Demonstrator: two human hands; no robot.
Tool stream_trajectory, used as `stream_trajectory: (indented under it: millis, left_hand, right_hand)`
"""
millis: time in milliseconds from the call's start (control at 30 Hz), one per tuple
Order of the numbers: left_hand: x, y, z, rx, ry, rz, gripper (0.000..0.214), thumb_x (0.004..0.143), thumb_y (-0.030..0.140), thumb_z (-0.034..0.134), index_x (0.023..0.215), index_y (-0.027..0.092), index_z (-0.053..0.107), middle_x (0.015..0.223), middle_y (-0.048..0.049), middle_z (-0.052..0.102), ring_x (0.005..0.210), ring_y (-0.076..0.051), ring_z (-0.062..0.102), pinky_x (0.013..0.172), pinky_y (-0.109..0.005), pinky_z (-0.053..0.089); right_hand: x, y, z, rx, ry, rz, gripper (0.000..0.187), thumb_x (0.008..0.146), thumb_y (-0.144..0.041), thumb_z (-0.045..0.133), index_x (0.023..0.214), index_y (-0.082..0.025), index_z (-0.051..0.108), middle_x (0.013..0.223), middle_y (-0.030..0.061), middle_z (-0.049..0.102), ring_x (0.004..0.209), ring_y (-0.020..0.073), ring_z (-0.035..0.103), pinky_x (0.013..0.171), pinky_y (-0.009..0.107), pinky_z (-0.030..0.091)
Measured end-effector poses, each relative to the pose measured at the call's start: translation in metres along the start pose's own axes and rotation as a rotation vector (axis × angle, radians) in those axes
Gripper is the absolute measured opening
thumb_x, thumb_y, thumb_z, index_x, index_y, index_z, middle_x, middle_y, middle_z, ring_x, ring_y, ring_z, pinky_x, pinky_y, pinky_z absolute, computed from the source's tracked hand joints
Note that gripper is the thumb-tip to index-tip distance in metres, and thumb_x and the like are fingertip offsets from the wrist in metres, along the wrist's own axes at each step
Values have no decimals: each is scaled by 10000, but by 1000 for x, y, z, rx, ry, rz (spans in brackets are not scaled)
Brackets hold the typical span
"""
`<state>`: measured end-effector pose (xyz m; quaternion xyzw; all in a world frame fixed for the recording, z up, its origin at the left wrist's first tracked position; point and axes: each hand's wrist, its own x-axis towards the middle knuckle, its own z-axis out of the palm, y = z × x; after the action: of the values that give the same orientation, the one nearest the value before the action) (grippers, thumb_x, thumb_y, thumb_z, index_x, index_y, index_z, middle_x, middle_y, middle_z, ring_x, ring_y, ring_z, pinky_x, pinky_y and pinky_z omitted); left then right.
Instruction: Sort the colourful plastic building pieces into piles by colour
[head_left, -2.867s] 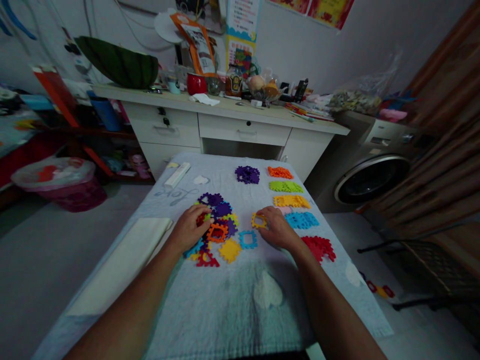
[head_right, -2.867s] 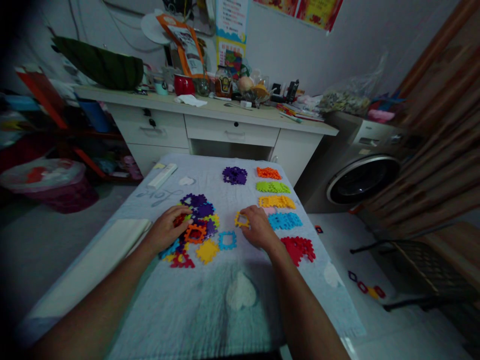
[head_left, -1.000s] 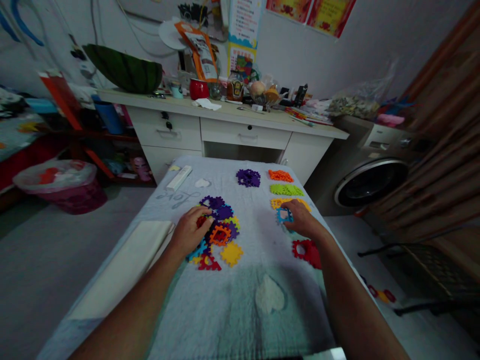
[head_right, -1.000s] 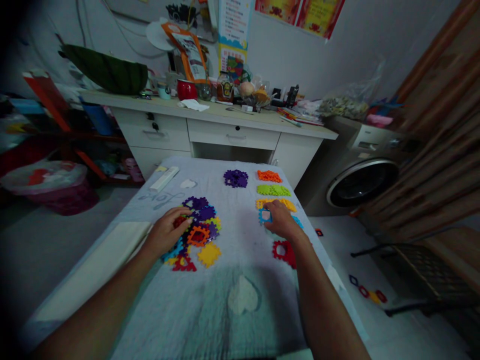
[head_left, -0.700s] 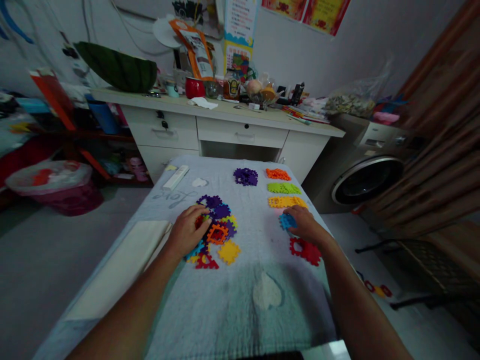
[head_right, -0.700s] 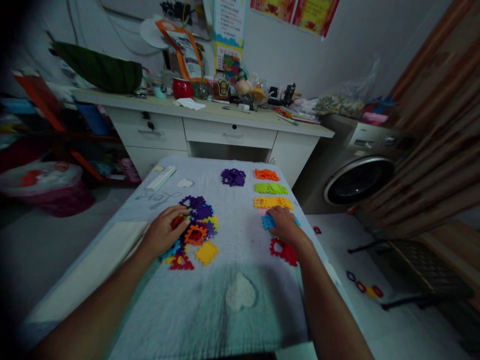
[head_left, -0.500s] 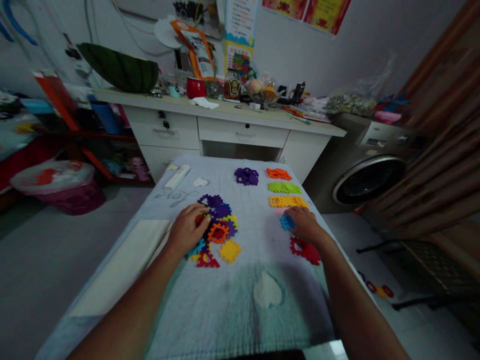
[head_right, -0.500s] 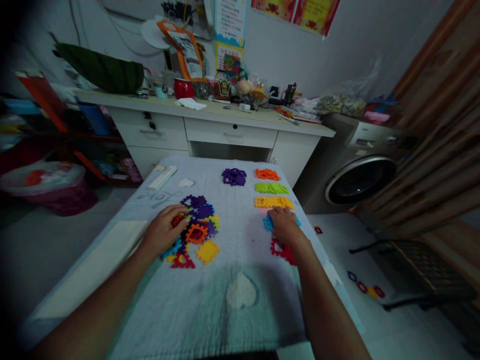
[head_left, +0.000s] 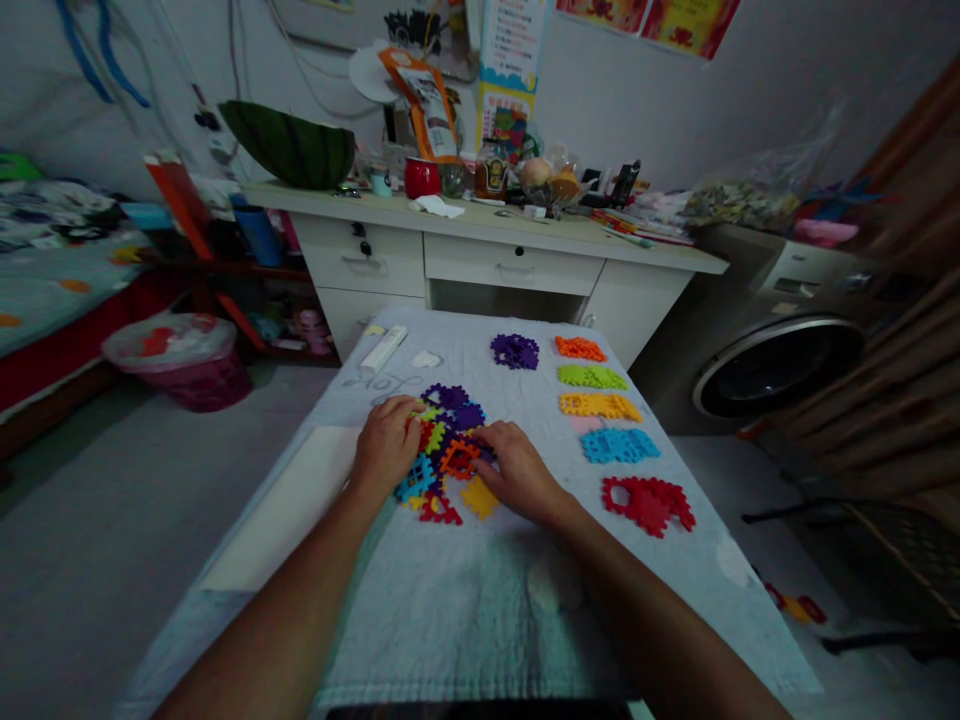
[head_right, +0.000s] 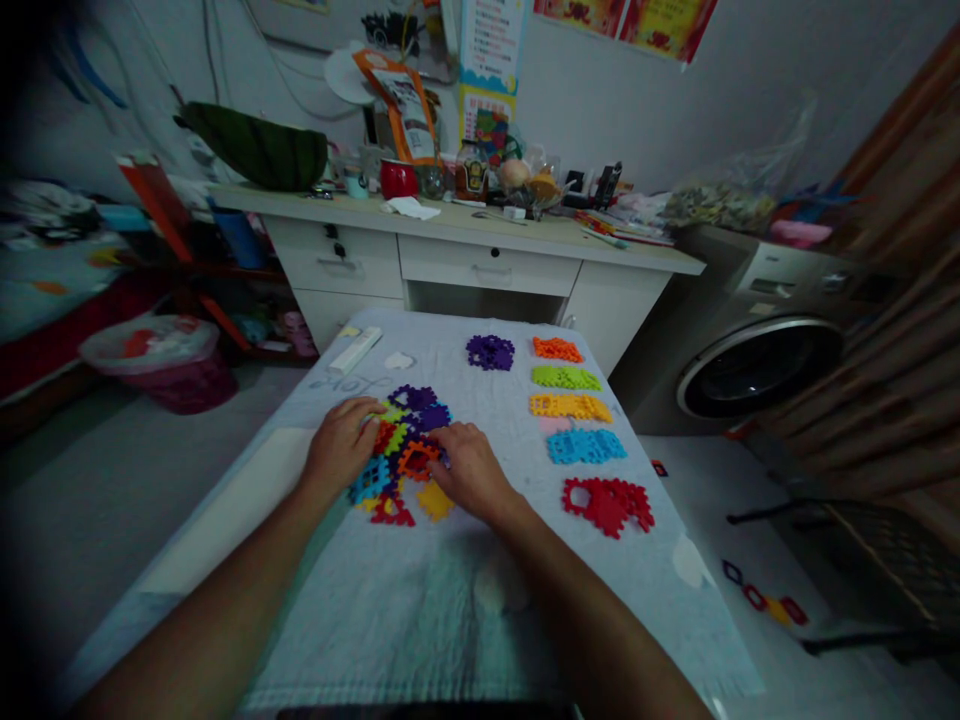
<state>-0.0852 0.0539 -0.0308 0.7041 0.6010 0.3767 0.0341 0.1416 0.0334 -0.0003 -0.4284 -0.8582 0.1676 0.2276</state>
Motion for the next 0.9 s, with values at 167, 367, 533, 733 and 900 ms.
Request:
stream_trajectory:
  millis: [167, 367, 533, 733, 900]
  left_hand:
    - [-2, -5, -1, 130, -15, 10, 283, 882, 229, 406, 1019, 177, 648, 1147, -106, 614, 1110, -263, 549, 1014, -413, 424]
    - [-5, -5, 6, 182, -101, 30, 264, 871, 270, 460, 1052, 181, 630, 1150, -100, 600, 1070, -249, 568, 975, -373, 449]
    - [-6, -3, 9, 134, -152, 12, 255, 895, 281, 423, 1023, 189, 623, 1086, -89, 613, 1029, -231, 587, 940, -354, 463]
    - [-5, 0, 12, 39, -192, 4, 252, 899, 302, 423, 1004, 181, 618, 1046, -85, 649, 993, -241, 588, 928, -398, 453]
    - [-4, 8, 13, -25, -190, 22, 289, 917, 371, 426, 1035, 187, 614, 1102, -89, 656, 1053, -253, 582, 962, -433, 431]
  right_hand:
    - [1, 9, 16, 138, 77, 46, 199, 800, -90, 589, 959, -203, 629, 932, 48, 629, 913, 183, 553, 853, 324, 430]
    - [-3, 17, 17, 470, 219, 85, 155, 781, -116, 562, 903, -199, 610, 820, -3, 589, 743, 125, 541, 706, 250, 436]
    - [-5, 37, 6, 604, 387, 265, 194, 801, -265, 577, 982, -196, 594, 736, -32, 549, 642, 110, 509, 596, 219, 413]
    - [-10, 62, -8, 229, 396, 493, 259, 816, -232, 503, 1052, -167, 591, 702, -4, 587, 629, 148, 546, 618, 257, 420]
    - [-12, 68, -13, -239, 304, 490, 295, 789, -167, 502, 1037, -128, 657, 1026, 154, 623, 993, 265, 552, 904, 374, 414]
